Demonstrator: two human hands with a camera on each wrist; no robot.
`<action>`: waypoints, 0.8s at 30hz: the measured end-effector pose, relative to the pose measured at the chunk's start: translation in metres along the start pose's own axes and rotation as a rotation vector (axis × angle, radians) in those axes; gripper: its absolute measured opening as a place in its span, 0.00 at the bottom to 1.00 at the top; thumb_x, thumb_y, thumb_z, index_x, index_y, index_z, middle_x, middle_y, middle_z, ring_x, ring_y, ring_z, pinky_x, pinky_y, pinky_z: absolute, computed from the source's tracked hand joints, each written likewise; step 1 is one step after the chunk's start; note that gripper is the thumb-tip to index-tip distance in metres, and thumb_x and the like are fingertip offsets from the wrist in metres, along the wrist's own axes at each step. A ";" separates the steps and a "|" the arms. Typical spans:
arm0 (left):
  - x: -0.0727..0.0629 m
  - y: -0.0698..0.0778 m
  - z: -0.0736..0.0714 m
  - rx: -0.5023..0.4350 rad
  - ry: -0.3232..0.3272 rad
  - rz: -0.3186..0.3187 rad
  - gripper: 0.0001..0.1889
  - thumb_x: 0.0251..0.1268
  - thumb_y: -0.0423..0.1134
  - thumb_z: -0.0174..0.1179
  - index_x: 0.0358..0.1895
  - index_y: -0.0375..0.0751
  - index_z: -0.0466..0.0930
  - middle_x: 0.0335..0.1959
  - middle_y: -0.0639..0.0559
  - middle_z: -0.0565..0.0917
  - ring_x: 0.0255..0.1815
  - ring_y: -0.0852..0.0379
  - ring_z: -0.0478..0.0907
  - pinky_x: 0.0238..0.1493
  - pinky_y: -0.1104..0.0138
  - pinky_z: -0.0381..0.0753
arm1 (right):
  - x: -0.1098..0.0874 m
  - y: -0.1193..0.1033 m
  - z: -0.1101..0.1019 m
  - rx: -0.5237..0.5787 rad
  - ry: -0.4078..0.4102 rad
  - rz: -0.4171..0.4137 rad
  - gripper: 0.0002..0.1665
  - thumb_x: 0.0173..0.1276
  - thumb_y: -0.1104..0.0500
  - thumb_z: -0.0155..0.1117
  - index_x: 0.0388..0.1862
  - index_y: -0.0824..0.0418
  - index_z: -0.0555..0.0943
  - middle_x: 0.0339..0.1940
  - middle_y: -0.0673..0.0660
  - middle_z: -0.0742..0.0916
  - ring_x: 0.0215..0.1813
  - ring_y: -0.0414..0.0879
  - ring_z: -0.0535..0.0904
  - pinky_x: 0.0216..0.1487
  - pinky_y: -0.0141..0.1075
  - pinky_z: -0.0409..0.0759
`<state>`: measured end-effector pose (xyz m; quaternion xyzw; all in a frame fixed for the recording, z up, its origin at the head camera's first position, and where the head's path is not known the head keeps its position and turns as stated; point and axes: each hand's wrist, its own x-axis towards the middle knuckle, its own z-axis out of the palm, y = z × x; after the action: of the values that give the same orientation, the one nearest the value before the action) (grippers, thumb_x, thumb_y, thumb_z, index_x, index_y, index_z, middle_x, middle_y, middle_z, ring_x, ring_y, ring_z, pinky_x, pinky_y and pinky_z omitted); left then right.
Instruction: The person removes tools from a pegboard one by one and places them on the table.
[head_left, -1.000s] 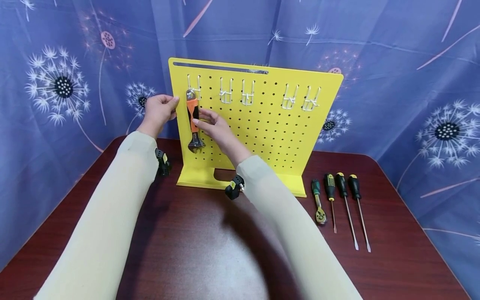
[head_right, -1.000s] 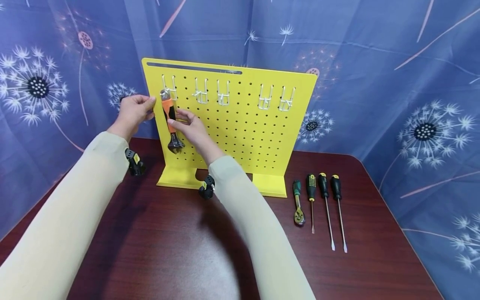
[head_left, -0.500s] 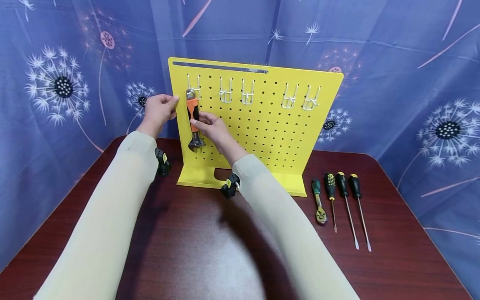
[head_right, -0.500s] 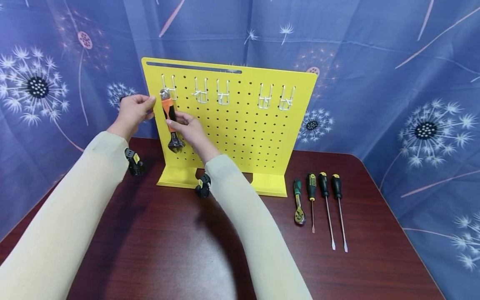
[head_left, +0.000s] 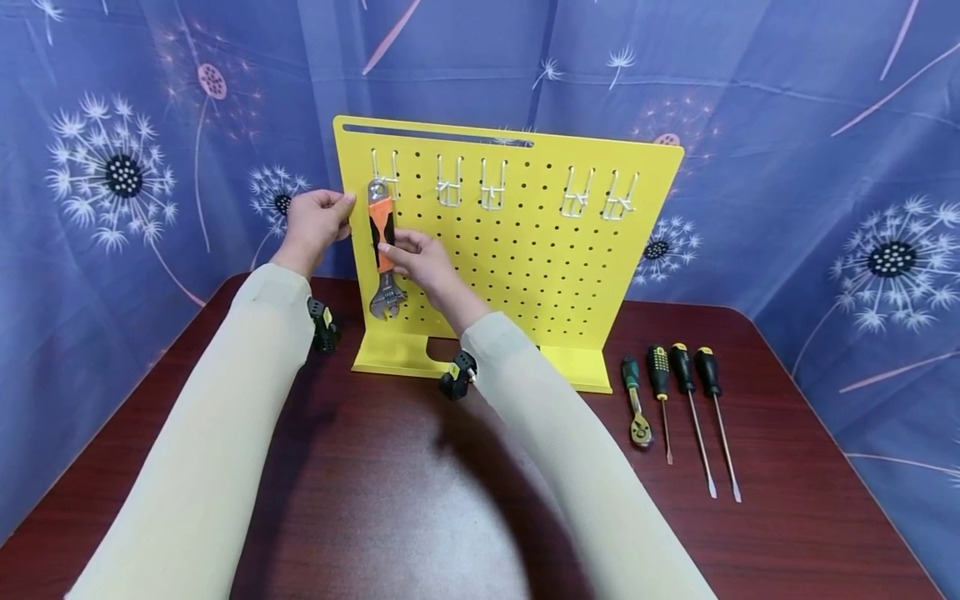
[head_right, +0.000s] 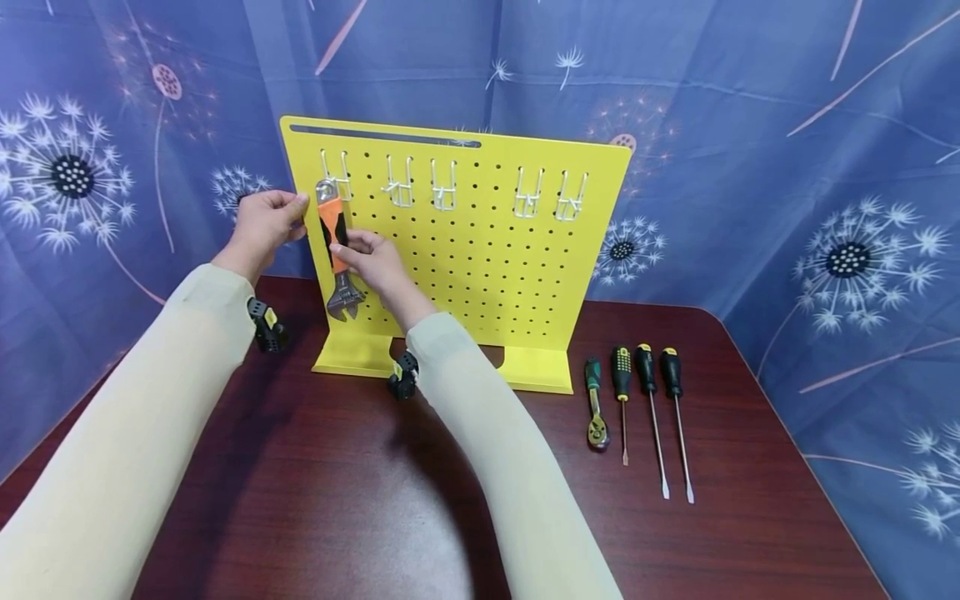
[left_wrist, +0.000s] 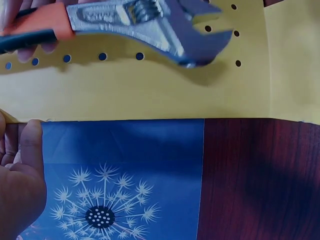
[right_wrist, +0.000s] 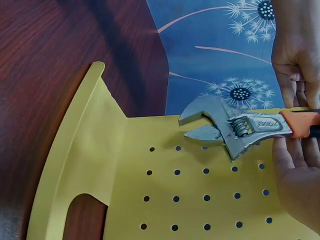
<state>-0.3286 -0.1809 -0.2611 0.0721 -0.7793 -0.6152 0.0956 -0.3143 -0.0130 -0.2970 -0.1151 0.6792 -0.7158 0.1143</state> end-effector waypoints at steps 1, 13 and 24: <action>0.000 0.000 0.000 -0.002 0.001 0.003 0.16 0.78 0.47 0.56 0.52 0.37 0.82 0.31 0.64 0.75 0.35 0.70 0.74 0.37 0.81 0.80 | -0.001 0.001 0.000 0.004 -0.003 0.004 0.25 0.77 0.63 0.62 0.70 0.69 0.74 0.68 0.67 0.81 0.69 0.62 0.79 0.70 0.45 0.80; -0.001 0.001 0.002 -0.005 0.000 -0.005 0.16 0.78 0.47 0.56 0.52 0.37 0.82 0.35 0.63 0.75 0.37 0.69 0.74 0.39 0.80 0.80 | -0.013 0.012 0.000 -0.013 -0.013 0.003 0.22 0.77 0.58 0.63 0.65 0.66 0.79 0.63 0.64 0.85 0.65 0.58 0.83 0.67 0.42 0.83; 0.000 -0.001 0.000 -0.004 0.008 -0.022 0.16 0.77 0.48 0.56 0.52 0.39 0.82 0.34 0.63 0.75 0.38 0.67 0.73 0.39 0.80 0.79 | -0.028 0.005 0.002 -0.024 0.002 -0.015 0.20 0.78 0.60 0.62 0.64 0.67 0.81 0.60 0.66 0.86 0.55 0.54 0.87 0.60 0.40 0.86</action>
<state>-0.3290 -0.1810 -0.2620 0.0828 -0.7767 -0.6176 0.0922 -0.2869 -0.0058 -0.3024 -0.1211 0.6870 -0.7085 0.1069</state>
